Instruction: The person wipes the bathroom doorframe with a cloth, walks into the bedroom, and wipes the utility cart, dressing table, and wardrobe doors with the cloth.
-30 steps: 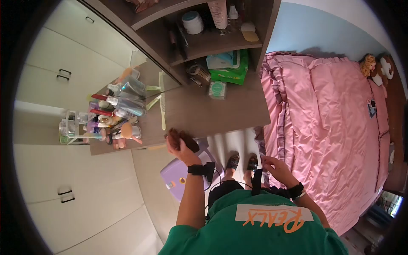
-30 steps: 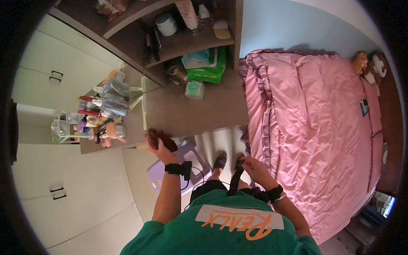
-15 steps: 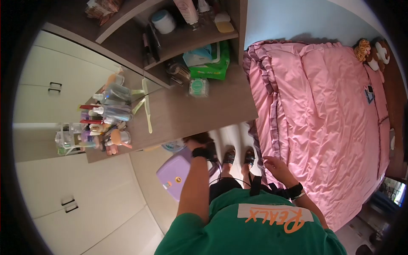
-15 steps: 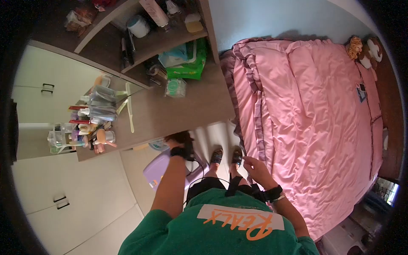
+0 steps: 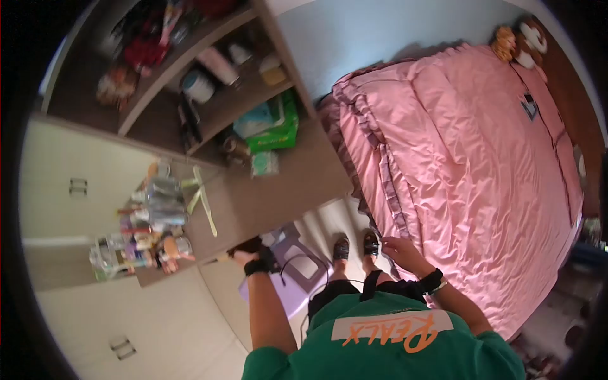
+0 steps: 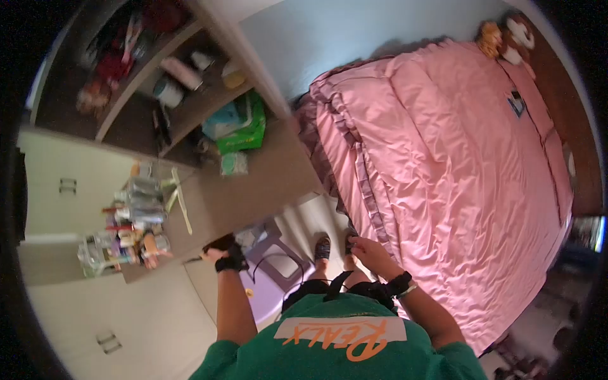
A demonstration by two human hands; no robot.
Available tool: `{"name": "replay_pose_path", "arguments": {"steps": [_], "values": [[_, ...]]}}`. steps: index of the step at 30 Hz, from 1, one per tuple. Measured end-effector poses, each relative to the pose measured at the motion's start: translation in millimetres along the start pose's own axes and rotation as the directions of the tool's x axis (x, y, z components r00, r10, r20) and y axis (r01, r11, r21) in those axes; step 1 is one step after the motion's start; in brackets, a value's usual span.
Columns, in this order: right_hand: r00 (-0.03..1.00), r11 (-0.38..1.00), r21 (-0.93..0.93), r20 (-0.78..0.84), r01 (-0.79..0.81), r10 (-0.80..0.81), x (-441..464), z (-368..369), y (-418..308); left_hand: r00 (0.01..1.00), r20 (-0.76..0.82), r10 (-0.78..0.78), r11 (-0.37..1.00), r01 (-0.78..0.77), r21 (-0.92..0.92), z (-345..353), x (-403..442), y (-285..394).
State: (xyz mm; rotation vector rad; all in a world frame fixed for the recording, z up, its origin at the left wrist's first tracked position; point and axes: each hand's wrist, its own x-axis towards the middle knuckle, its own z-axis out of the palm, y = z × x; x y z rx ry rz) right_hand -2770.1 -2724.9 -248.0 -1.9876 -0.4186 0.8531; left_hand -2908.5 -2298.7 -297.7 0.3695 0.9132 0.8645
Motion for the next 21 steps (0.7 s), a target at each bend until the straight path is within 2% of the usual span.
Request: {"name": "replay_pose_path", "arguments": {"steps": [1,2,3,4,5,6,7,9,10,11,12,13,14,16,17,18,19,20,21], "values": [[1.000,1.000,-0.025,-0.001,0.006,-0.006,3.0,2.1,-8.1,0.997,-0.041,-0.063,0.997,0.065,0.052,-35.5,38.2,16.0],[1.000,0.999,-0.043,0.001,0.024,-0.024,7.2,6.5,-12.1,0.996,-0.063,-0.059,0.998,0.061,0.029,-40.5,46.2,16.0],[0.999,0.997,-0.064,0.004,0.042,-0.042,12.4,11.4,-15.5,0.993,0.110,0.044,0.930,-0.081,0.359,-25.9,44.1,11.0],[0.998,0.994,-0.089,0.006,0.061,-0.061,19.1,15.2,-18.6,0.946,0.310,0.088,0.748,-0.269,0.607,-16.2,35.8,-6.0],[0.996,0.995,-0.054,0.033,0.081,-0.080,24.7,19.8,-19.9,0.862,0.503,0.066,0.484,-0.468,0.739,-5.2,14.0,-28.3],[0.995,0.993,-0.056,0.006,0.101,-0.101,29.2,22.5,-25.3,0.750,0.662,-0.018,0.181,-0.649,0.739,4.0,-13.0,-52.0],[0.992,0.991,-0.064,-0.017,0.121,-0.122,33.3,23.7,-31.4,0.730,0.668,-0.142,0.325,-0.603,0.728,22.4,-31.0,-78.2],[0.978,0.979,-0.103,-0.099,0.175,-0.186,40.3,31.4,-25.8,0.657,0.650,-0.383,0.554,-0.400,0.730,59.4,-67.6,-130.3],[0.984,0.992,-0.007,-0.125,0.125,-0.125,39.2,31.2,-27.9,0.658,0.565,-0.498,0.692,-0.091,0.716,63.2,-63.6,-154.1],[0.987,0.993,0.089,-0.144,0.077,-0.064,39.4,28.7,-31.0,0.646,0.469,-0.602,0.740,0.232,0.631,66.7,-59.6,-177.7],[0.987,0.982,0.187,-0.160,0.033,-0.003,39.6,27.7,-33.5,0.507,0.268,-0.820,0.571,0.761,0.309,83.3,-64.6,-187.0],[0.977,0.965,0.256,-0.212,0.057,-0.001,41.1,30.3,-27.5,0.550,0.173,-0.817,0.571,0.732,0.371,92.3,-74.9,-192.0],[0.972,0.896,0.444,-0.207,-0.010,0.113,35.2,25.9,-37.7,0.525,0.217,-0.823,0.555,0.662,0.504,101.9,-91.5,-187.8],[0.940,0.629,0.771,-0.135,-0.098,0.312,23.1,14.5,-66.6,0.455,0.294,-0.840,0.504,0.455,0.734,121.0,-122.7,-174.5],[0.972,0.444,0.894,-0.055,-0.054,0.228,24.0,15.8,-57.5,0.466,0.397,-0.791,0.516,0.161,0.841,126.5,-135.1,-173.4],[0.977,0.342,0.940,-0.079,0.007,0.198,27.1,21.2,-50.1,0.439,0.501,-0.746,0.489,-0.150,0.859,128.9,-148.0,-176.6],[0.979,0.215,0.974,-0.110,0.072,0.173,30.6,31.4,-42.2,0.146,0.736,-0.661,0.585,-0.515,0.627,118.5,-161.5,-179.7],[0.980,0.100,0.987,-0.135,0.121,0.145,36.0,34.4,-35.2,0.045,0.807,-0.589,0.507,-0.757,0.412,131.3,-171.2,-167.9],[0.985,0.000,0.993,-0.119,0.120,0.126,40.1,31.2,-25.3,0.011,0.763,-0.646,0.506,-0.743,0.438,146.3,-173.9,-153.5]]}}
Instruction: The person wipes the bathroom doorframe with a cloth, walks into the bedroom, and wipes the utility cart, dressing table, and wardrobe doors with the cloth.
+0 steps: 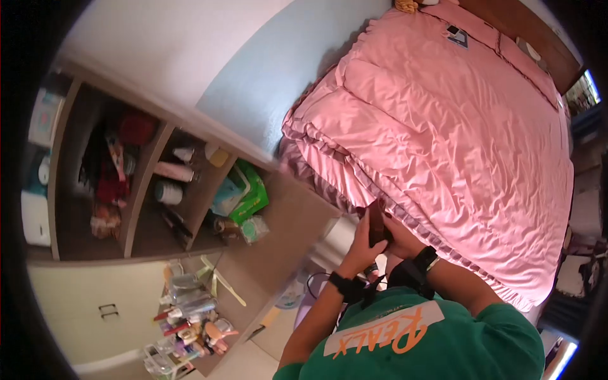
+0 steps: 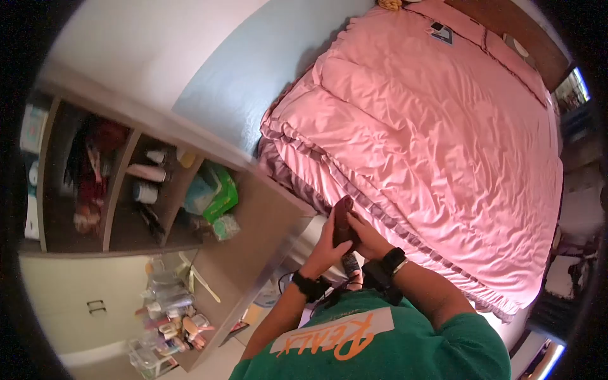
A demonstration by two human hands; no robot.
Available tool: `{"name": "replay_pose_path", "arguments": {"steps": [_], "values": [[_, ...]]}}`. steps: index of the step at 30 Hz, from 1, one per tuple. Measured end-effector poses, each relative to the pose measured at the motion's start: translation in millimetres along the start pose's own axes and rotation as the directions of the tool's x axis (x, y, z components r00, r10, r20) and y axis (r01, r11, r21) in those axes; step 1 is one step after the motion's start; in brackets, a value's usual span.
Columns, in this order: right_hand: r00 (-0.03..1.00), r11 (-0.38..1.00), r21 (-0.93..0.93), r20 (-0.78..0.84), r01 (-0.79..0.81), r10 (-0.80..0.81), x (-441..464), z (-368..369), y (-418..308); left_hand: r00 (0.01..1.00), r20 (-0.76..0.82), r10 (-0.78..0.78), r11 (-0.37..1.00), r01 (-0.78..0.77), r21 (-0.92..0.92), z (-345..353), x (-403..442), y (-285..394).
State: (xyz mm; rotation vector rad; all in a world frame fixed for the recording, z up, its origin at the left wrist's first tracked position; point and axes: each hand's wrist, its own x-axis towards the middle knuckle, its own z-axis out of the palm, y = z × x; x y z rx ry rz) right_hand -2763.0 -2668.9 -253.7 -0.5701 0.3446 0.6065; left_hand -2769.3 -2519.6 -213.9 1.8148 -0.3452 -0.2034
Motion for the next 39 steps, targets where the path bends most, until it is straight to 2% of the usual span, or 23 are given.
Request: {"name": "replay_pose_path", "arguments": {"steps": [1,2,3,5,7,8,10,11,14,17,18,19,21,24,26,28,30,33,35,37,39], "values": [[0.999,0.996,-0.071,-0.010,0.045,-0.046,12.7,-16.7,-1.9,0.997,0.073,-0.021,1.000,0.023,-0.020,-17.7,2.5,10.4],[0.996,0.987,-0.140,-0.019,0.085,-0.088,29.4,-37.0,-1.2,1.000,0.011,-0.018,0.975,0.015,0.222,-35.8,1.2,15.4],[0.989,0.974,-0.187,-0.046,0.129,-0.140,35.3,-36.8,-10.2,0.999,-0.048,-0.004,0.892,0.025,0.451,-53.6,-2.4,15.6],[0.970,0.948,-0.261,-0.115,0.180,-0.215,41.7,-3.1,-41.4,0.980,-0.193,0.044,0.854,0.063,0.516,-82.9,-6.1,9.4],[0.964,0.953,-0.259,-0.165,0.159,-0.206,71.1,13.1,-44.3,0.975,-0.222,-0.019,0.771,0.156,0.617,-100.8,-3.2,6.2],[0.973,0.893,-0.418,-0.080,0.165,-0.218,78.6,29.4,-47.6,0.972,-0.229,-0.049,0.719,0.193,0.668,-109.6,-0.7,5.2],[0.930,0.662,-0.654,0.221,0.366,-0.295,106.7,43.0,-30.7,0.988,-0.146,-0.052,0.582,0.149,0.799,-117.1,-1.1,-9.7],[0.897,0.526,-0.726,0.341,0.442,-0.283,118.6,53.8,-24.4,0.993,-0.106,-0.059,0.512,0.121,0.850,-119.0,-1.4,-16.3],[0.828,0.299,-0.778,0.469,0.552,-0.307,152.1,63.8,-11.3,0.991,-0.122,-0.052,0.490,0.132,0.862,-120.8,-1.8,-24.7],[0.908,0.456,-0.786,0.367,0.419,-0.202,193.6,32.4,12.8,0.992,-0.129,0.006,0.456,0.112,0.883,-119.2,-4.3,-32.6],[0.942,0.420,-0.843,0.299,0.336,-0.154,209.0,13.7,26.3,0.992,-0.129,-0.005,0.445,0.118,0.888,-118.2,-3.8,-32.8],[0.937,0.339,-0.874,0.312,0.349,-0.160,220.1,-6.1,36.5,0.991,-0.131,-0.016,0.432,0.125,0.893,-118.0,-3.8,-30.3],[0.990,0.412,-0.906,0.044,0.095,-0.132,231.1,-24.5,55.7,0.992,-0.125,-0.025,0.425,0.123,0.897,-119.3,-2.7,-30.7],[0.997,0.447,-0.894,0.001,0.037,-0.082,243.4,-10.4,55.2,0.994,-0.106,-0.034,0.456,0.110,0.883,-121.2,-2.4,-31.5],[0.957,0.552,-0.783,0.269,0.285,-0.112,251.9,54.4,8.7,0.993,-0.109,-0.043,0.474,0.116,0.873,-121.5,-3.7,-32.0],[0.863,0.599,-0.668,0.498,0.441,-0.079,261.7,127.3,-38.5,0.990,-0.136,-0.034,0.465,0.136,0.875,-119.7,-6.1,-31.7],[0.751,0.516,-0.586,0.631,0.625,-0.194,290.0,170.8,-43.4,0.989,-0.145,-0.018,0.459,0.137,0.878,-120.1,-4.7,-33.1],[0.792,0.577,-0.591,0.585,0.564,-0.174,353.9,171.5,-25.0,0.992,-0.128,-0.017,0.470,0.121,0.874,-121.6,-5.1,-34.5],[0.878,0.506,-0.734,0.467,0.452,-0.107,392.3,121.8,10.6,0.992,-0.119,-0.040,0.494,0.124,0.861,-121.2,-9.6,-36.3],[0.916,0.356,-0.858,0.402,0.370,0.017,389.7,66.9,21.4,0.993,-0.117,-0.033,0.482,0.118,0.868,-122.1,-7.8,-35.2],[0.986,0.605,-0.795,0.059,-0.047,0.155,370.2,42.6,29.1,0.993,-0.115,-0.035,0.481,0.118,0.869,-122.2,-7.1,-34.2]]}}
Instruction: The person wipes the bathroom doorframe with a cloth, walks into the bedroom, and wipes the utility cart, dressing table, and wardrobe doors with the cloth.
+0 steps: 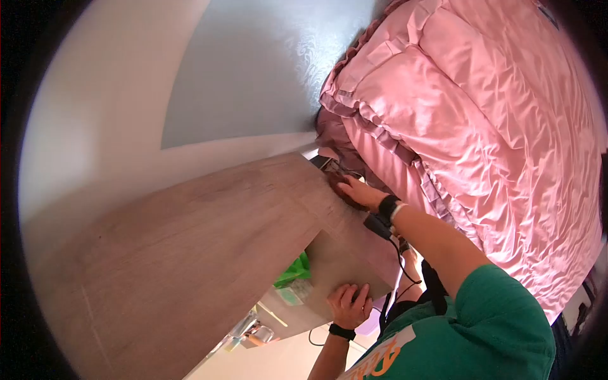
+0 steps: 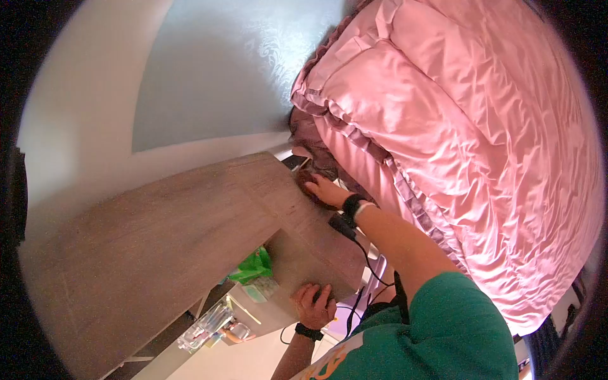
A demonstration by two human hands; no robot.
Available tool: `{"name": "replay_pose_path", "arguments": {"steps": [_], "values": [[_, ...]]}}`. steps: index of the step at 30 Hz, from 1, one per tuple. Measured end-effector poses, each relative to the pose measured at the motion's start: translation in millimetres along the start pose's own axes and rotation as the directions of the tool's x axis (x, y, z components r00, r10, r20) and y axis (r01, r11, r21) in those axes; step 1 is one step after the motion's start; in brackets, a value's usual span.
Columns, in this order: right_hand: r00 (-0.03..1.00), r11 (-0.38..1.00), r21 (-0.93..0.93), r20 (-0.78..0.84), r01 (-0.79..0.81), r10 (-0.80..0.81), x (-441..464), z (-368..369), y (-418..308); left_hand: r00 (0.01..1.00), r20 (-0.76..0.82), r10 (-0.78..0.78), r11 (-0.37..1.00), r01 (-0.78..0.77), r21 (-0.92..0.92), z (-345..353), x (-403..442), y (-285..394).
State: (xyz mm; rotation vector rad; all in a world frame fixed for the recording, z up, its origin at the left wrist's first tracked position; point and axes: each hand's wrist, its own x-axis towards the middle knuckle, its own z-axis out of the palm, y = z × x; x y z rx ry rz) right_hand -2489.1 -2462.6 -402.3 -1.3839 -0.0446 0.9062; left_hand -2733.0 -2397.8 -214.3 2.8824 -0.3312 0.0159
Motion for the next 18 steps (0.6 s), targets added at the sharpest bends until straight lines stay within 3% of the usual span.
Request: {"name": "replay_pose_path", "arguments": {"steps": [3,5,7,9,12,14,16,18], "values": [[0.981,0.961,-0.230,-0.077,0.156,-0.177,-11.3,9.9,-12.2,1.000,0.014,-0.013,1.000,0.013,-0.005,-2.4,2.6,1.6],[0.926,0.931,-0.058,0.144,0.360,-0.349,-24.1,8.9,-91.4,1.000,-0.004,-0.014,1.000,0.014,-0.009,-2.5,4.3,1.5],[0.801,0.821,0.041,0.197,0.569,-0.565,-4.1,29.3,-130.0,1.000,0.013,-0.026,0.999,0.026,-0.028,-3.0,3.6,2.2],[0.731,0.752,-0.031,0.267,0.658,-0.628,7.4,40.2,-178.9,0.997,0.056,-0.048,0.997,0.051,-0.052,-3.0,3.0,0.6],[0.694,0.703,-0.040,0.211,0.710,-0.689,63.6,50.9,-173.1,0.998,-0.034,-0.054,0.998,0.053,-0.023,-2.3,3.6,3.1],[0.787,0.793,-0.073,0.199,0.605,-0.583,78.9,35.6,-149.0,0.999,-0.018,-0.048,0.999,0.048,-0.016,0.1,1.8,3.0],[0.925,0.904,-0.204,0.138,0.375,-0.353,91.5,26.9,-87.9,0.999,-0.012,-0.046,0.999,0.046,-0.009,-0.2,2.4,1.5],[0.960,0.902,-0.329,0.087,0.280,-0.267,81.3,15.7,-40.0,0.999,-0.014,-0.052,0.999,0.052,-0.006,-2.2,3.8,3.8]]}}
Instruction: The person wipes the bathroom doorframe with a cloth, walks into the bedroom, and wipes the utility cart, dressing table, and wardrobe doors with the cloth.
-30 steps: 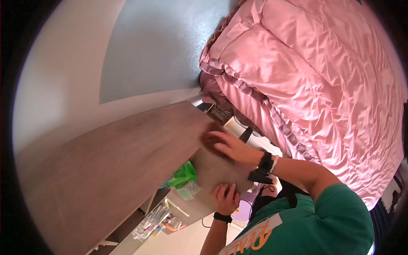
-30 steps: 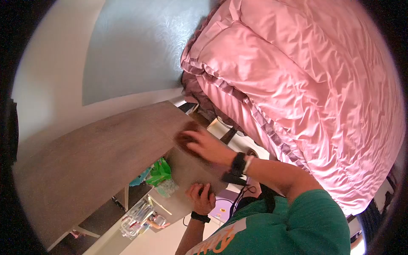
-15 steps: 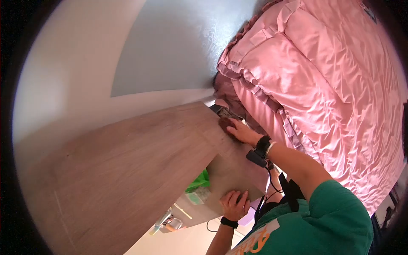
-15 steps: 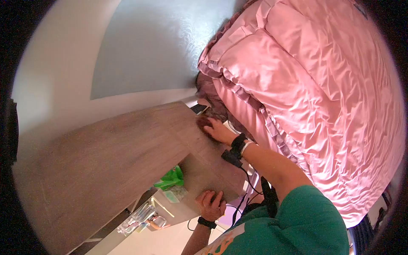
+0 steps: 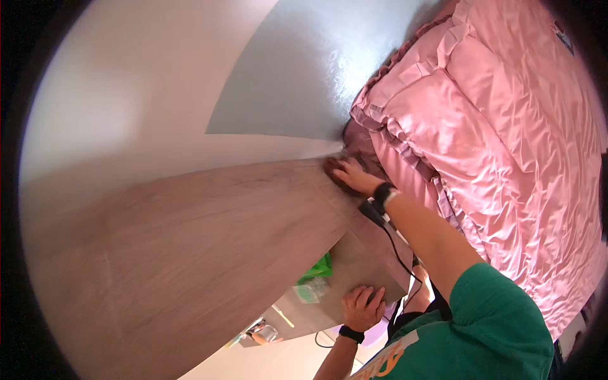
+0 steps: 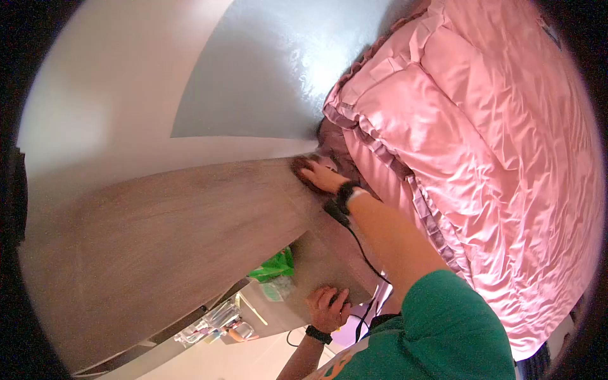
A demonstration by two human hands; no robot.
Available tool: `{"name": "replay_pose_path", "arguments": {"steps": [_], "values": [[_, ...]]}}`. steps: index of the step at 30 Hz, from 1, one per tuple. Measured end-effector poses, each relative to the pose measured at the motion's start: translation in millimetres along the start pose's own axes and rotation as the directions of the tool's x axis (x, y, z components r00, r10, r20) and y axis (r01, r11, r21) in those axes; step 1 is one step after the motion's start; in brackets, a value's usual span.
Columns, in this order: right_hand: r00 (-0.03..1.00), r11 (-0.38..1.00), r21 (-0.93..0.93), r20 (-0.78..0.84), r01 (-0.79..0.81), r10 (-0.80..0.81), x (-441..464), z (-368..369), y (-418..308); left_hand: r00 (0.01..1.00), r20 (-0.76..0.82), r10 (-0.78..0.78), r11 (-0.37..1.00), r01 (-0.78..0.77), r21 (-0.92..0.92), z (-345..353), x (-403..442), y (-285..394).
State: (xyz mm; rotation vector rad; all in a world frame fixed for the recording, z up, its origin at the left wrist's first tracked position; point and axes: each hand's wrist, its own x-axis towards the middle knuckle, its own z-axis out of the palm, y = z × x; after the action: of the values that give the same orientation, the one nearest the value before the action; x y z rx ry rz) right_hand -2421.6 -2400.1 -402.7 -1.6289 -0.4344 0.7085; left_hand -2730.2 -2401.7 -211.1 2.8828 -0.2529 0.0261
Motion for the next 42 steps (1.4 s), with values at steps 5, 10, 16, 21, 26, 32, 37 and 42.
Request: {"name": "replay_pose_path", "arguments": {"steps": [5,10,16,21,26,32,37,42], "values": [[0.990,0.989,0.135,-0.117,-0.068,0.083,-70.1,5.8,-2.7,0.999,0.045,-0.016,1.000,0.016,-0.006,-4.8,2.3,-0.8],[0.948,0.940,0.149,-0.135,0.308,-0.289,-100.8,-11.5,-161.7,0.998,0.047,-0.031,0.999,0.030,0.033,4.9,-6.1,-2.0],[0.757,0.741,0.231,0.029,0.630,-0.652,-150.3,-44.5,-344.8,0.999,0.039,0.000,0.999,-0.002,0.041,-1.9,-1.9,2.1],[0.826,0.801,0.243,0.004,0.547,-0.564,-116.7,-29.7,-303.5,1.000,0.006,0.005,0.999,-0.005,0.036,5.7,-7.5,-2.4],[0.997,0.973,0.233,0.076,-0.002,-0.016,-93.2,-24.9,-175.4,0.998,-0.052,0.037,0.998,-0.034,0.051,13.6,-7.4,-5.3],[0.996,0.956,0.284,0.010,0.077,-0.083,-80.6,-2.3,-146.0,0.999,-0.049,0.013,0.998,-0.010,0.058,30.1,-10.8,-12.7],[0.848,0.824,0.211,-0.052,0.526,-0.528,-147.6,-32.0,-347.6,0.984,-0.077,-0.163,0.987,0.161,-0.029,73.9,-19.8,-22.5],[0.588,0.572,0.193,-0.033,0.797,-0.808,-180.7,-38.0,-460.3,0.938,0.012,-0.348,0.925,0.345,-0.158,56.4,-7.5,10.7]]}}
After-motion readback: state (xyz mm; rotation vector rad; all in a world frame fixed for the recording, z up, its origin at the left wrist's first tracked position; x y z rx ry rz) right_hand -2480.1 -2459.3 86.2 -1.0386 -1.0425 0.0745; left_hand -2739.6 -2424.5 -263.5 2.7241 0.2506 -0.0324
